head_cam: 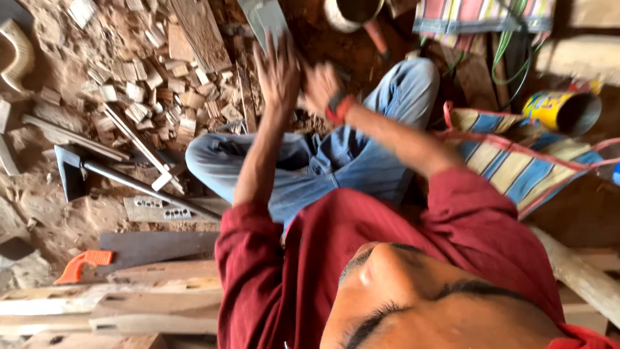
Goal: The person sits on the floor and sharpens a metal tool blade using a sharpening stone. They repeatedly rub the blade against the stone, occasionally pausing to inspect the edge and adjust their grip.
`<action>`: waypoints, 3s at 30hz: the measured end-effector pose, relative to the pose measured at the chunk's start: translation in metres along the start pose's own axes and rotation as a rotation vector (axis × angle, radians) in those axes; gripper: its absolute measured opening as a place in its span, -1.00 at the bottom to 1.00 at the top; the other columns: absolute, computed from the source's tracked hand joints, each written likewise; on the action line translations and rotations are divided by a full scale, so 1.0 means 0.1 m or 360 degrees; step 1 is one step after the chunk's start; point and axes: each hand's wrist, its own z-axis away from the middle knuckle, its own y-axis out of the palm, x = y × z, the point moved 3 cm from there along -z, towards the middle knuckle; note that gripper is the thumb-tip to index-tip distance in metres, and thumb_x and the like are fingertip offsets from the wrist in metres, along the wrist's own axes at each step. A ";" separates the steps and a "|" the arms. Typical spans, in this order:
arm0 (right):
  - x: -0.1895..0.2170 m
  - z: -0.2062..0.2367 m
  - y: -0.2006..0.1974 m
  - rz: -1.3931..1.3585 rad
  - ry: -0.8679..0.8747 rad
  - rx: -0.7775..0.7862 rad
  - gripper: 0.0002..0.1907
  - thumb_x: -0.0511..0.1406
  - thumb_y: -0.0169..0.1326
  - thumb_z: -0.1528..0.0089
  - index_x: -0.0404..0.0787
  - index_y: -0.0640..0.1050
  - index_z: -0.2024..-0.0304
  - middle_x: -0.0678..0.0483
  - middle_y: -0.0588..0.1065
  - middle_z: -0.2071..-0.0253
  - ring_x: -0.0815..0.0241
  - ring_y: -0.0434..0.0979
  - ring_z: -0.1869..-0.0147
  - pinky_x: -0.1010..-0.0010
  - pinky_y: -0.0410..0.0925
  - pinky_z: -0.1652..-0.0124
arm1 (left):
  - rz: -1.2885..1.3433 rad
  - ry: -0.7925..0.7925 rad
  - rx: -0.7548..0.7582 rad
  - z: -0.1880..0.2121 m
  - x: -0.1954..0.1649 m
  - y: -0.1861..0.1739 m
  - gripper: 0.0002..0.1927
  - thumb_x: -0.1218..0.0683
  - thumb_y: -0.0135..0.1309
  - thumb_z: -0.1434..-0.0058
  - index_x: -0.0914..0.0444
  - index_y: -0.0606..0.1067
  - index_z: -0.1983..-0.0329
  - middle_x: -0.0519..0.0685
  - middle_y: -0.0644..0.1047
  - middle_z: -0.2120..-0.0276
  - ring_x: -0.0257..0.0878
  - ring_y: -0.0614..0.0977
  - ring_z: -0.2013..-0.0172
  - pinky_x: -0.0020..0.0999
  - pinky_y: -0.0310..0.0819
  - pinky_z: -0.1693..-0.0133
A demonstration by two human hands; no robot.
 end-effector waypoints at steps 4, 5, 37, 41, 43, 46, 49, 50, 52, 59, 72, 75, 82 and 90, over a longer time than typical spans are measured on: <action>-0.16 -0.32 -0.10 0.0240 0.0063 0.0097 -0.04 0.35 -0.18 -0.31 -0.31 0.43 -0.34 -0.12 0.49 -0.06 0.06 0.34 0.28 0.08 0.19 0.16 | -0.0172 -0.0155 0.0223 -0.31 0.12 -0.02 -0.17 0.19 0.02 -0.26 0.24 0.07 -0.61 0.07 0.10 -0.54 0.09 0.00 -0.49 0.36 -0.29 -0.41; -0.14 -0.27 -0.11 0.0150 -0.0006 -0.0154 -0.02 0.32 -0.10 -0.20 -0.28 0.40 -0.37 -0.11 0.42 -0.20 0.04 0.35 0.35 0.08 0.19 0.25 | -0.0126 -0.0143 0.0092 -0.29 0.12 -0.03 -0.22 0.16 0.00 -0.33 0.26 0.08 -0.62 0.08 0.11 -0.55 0.09 0.01 -0.51 0.35 -0.29 -0.42; 0.16 0.15 -0.27 0.0182 0.0099 -0.0960 -0.13 0.24 0.00 0.06 -0.30 0.67 0.04 -0.19 0.50 0.09 0.03 0.38 0.23 0.20 0.18 0.13 | 0.0065 -0.0087 0.0086 0.09 0.01 0.11 -0.36 0.08 -0.14 -0.45 0.31 0.11 -0.57 0.13 0.04 -0.53 0.16 0.03 -0.48 0.34 -0.18 -0.40; 0.13 0.05 -0.09 0.0000 0.0075 0.0306 -0.38 0.15 -0.08 -0.28 -0.23 0.65 0.23 -0.11 0.50 0.22 0.01 0.38 0.14 0.15 0.23 0.04 | -0.0031 -0.0024 -0.0083 0.01 0.00 0.13 -0.40 0.06 -0.12 -0.54 0.34 0.13 -0.57 0.19 0.15 -0.52 0.13 0.07 -0.49 0.41 -0.18 -0.41; 0.04 -0.25 -0.27 0.0572 0.0076 -0.0161 -0.17 0.32 -0.18 -0.20 -0.26 0.66 0.35 -0.09 0.49 0.36 0.07 0.38 0.23 0.16 0.23 0.12 | -0.0315 -0.0020 0.0158 -0.26 0.12 0.15 -0.37 0.08 -0.10 -0.44 0.41 0.15 -0.53 0.27 0.21 -0.50 0.17 0.15 -0.48 0.32 -0.14 -0.40; 0.00 -0.35 -0.25 0.0313 0.0088 0.0231 -0.17 0.35 -0.19 -0.24 -0.22 0.68 0.33 0.01 0.51 0.28 0.10 0.40 0.21 0.15 0.25 0.11 | -0.0273 -0.0081 0.0022 -0.37 0.22 0.10 -0.27 0.15 -0.04 -0.28 0.32 0.15 -0.54 0.21 0.21 -0.46 0.12 0.17 -0.49 0.28 -0.12 -0.36; 0.13 -0.07 -0.19 0.0501 0.0016 -0.0199 -0.18 0.33 -0.15 -0.19 -0.23 0.68 0.30 -0.07 0.50 0.25 0.06 0.42 0.23 0.13 0.22 0.12 | 0.0125 -0.0058 -0.0015 -0.04 0.14 0.14 -0.43 0.14 -0.16 -0.53 0.31 0.14 -0.57 0.18 0.20 -0.51 0.14 0.17 -0.47 0.36 -0.19 -0.40; 0.19 0.07 -0.11 0.0321 0.0003 -0.0050 -0.19 0.31 -0.13 -0.22 -0.25 0.68 0.19 -0.10 0.50 0.21 0.07 0.42 0.28 0.12 0.21 0.14 | 0.0100 -0.0016 -0.0030 0.12 0.07 0.16 -0.42 0.12 -0.15 -0.49 0.32 0.14 -0.55 0.18 0.21 -0.50 0.16 0.15 -0.46 0.35 -0.20 -0.37; 0.26 0.21 -0.08 0.0209 0.0017 -0.0286 -0.10 0.39 -0.14 -0.04 -0.22 0.69 0.20 -0.21 0.45 -0.34 -0.03 0.43 0.37 0.09 0.19 0.33 | 0.0065 0.0029 -0.0089 0.26 0.00 0.19 -0.40 0.10 -0.15 -0.47 0.33 0.15 -0.55 0.17 0.21 -0.50 0.16 0.13 -0.47 0.32 -0.21 -0.37; 0.05 -0.42 -0.30 0.0320 0.0095 0.0121 -0.27 0.22 -0.14 -0.29 -0.30 0.57 0.05 -0.07 0.56 0.29 0.12 0.46 0.30 0.16 0.22 0.30 | -0.0093 -0.0094 0.0007 -0.40 0.30 0.04 -0.34 0.16 -0.13 -0.39 0.29 0.13 -0.56 0.15 0.15 -0.52 0.14 0.07 -0.48 0.33 -0.22 -0.37; -0.01 -0.44 -0.16 0.0105 0.0094 0.0313 -0.34 0.25 -0.11 -0.30 -0.11 0.69 0.29 -0.05 0.52 0.22 0.05 0.44 0.13 0.10 0.29 0.07 | -0.0241 -0.0056 -0.0093 -0.42 0.28 0.06 -0.30 0.19 -0.08 -0.38 0.31 0.12 -0.60 0.19 0.06 -0.55 0.16 -0.04 -0.52 0.38 -0.27 -0.41; -0.02 -0.40 -0.21 0.0200 0.0102 0.0049 -0.30 0.23 -0.08 -0.28 -0.21 0.69 0.36 -0.05 0.49 0.21 0.06 0.43 0.12 0.08 0.28 -0.04 | -0.0008 -0.0111 0.0046 -0.37 0.31 0.09 -0.30 0.18 -0.07 -0.36 0.35 0.14 -0.58 0.20 0.09 -0.53 0.17 -0.01 -0.52 0.37 -0.26 -0.41; 0.21 0.29 0.02 0.0033 0.0063 -0.0064 -0.31 0.22 -0.06 -0.18 -0.21 0.73 0.28 -0.13 0.43 -0.14 -0.01 0.44 0.07 0.08 0.30 0.09 | -0.0207 0.0080 -0.0172 0.25 -0.02 0.15 -0.33 0.06 -0.07 -0.46 0.30 0.12 -0.60 0.12 0.09 -0.58 0.09 -0.01 -0.57 0.25 -0.24 -0.48; 0.01 -0.23 0.00 0.0244 0.0077 0.0052 -0.29 0.23 -0.09 -0.27 -0.22 0.71 0.13 -0.10 0.49 -0.06 0.00 0.43 -0.09 0.06 0.24 -0.14 | -0.0129 -0.0011 -0.0120 -0.28 0.19 0.07 -0.37 0.09 -0.14 -0.46 0.35 0.12 -0.57 0.18 0.12 -0.53 0.12 -0.05 -0.52 0.34 -0.28 -0.42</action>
